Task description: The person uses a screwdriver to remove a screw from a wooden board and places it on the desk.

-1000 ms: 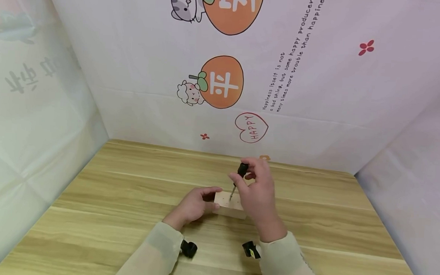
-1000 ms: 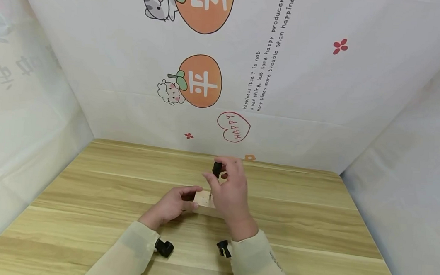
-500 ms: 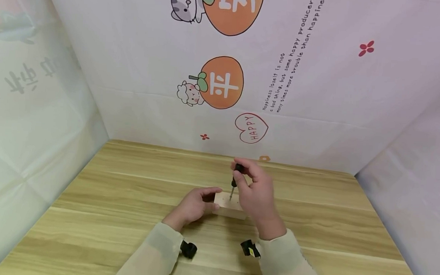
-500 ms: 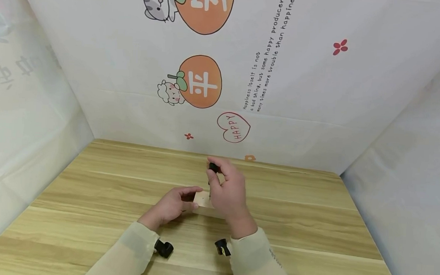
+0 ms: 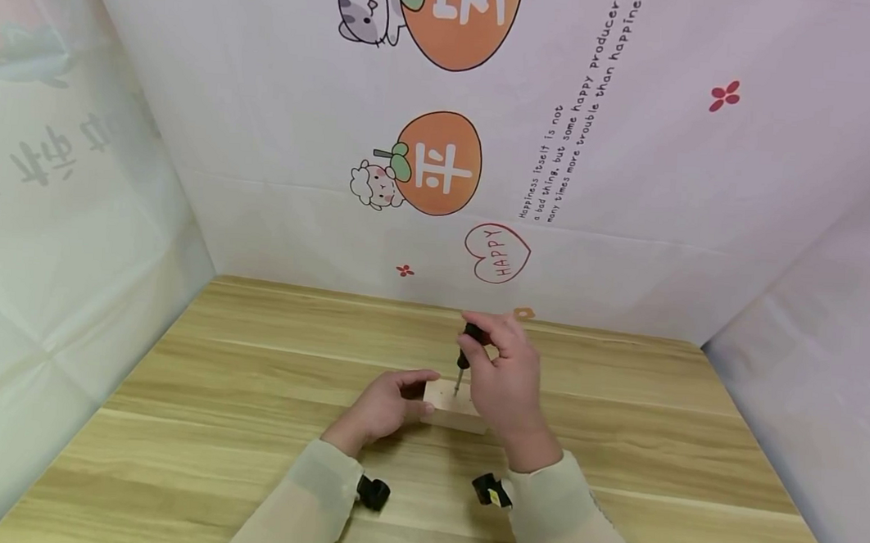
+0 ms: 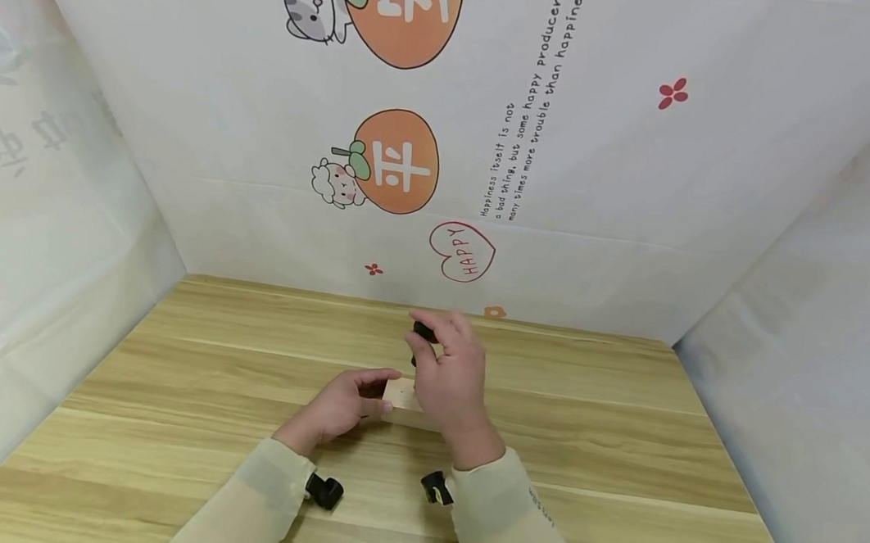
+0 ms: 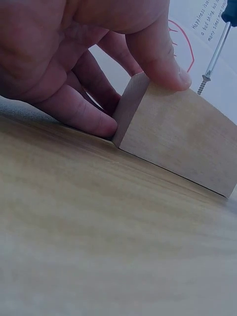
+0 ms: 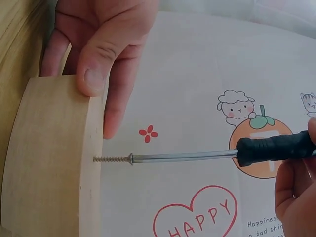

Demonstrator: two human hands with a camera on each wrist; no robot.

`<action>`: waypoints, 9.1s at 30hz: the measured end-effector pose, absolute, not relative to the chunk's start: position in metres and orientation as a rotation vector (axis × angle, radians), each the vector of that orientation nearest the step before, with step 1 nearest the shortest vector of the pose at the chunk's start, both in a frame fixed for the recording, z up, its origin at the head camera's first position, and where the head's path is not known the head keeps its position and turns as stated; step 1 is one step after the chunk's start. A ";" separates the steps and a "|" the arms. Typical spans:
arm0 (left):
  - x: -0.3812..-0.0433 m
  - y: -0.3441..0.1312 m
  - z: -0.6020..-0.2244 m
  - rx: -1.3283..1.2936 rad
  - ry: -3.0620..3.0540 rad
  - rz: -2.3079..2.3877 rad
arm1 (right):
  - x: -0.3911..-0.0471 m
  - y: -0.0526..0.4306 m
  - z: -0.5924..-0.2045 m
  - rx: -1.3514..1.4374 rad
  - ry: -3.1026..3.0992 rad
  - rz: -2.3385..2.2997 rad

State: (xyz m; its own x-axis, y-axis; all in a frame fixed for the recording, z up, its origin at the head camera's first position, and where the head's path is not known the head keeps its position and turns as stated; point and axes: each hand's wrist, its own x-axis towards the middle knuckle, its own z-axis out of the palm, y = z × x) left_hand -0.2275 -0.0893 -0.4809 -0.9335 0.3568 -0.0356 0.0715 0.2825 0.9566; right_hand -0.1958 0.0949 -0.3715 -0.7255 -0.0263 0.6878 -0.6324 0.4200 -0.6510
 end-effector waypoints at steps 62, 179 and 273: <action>-0.226 -0.089 -0.480 0.405 2.324 1.685 | -0.192 0.097 -0.371 0.510 -2.115 1.212; -0.226 -0.088 -0.478 0.368 2.311 1.713 | -0.193 0.096 -0.373 0.520 -2.077 1.244; -0.229 -0.087 -0.481 0.356 2.302 1.715 | -0.194 0.107 -0.373 0.409 -2.035 1.432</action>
State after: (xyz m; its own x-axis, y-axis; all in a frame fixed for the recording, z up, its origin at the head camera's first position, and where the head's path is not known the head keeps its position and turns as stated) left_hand -0.2288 -0.0873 -0.4812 -0.9393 0.3390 -0.0526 0.0467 0.2782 0.9594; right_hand -0.1939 0.1070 -0.3729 -0.7661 0.0925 0.6360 -0.5676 0.3669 -0.7371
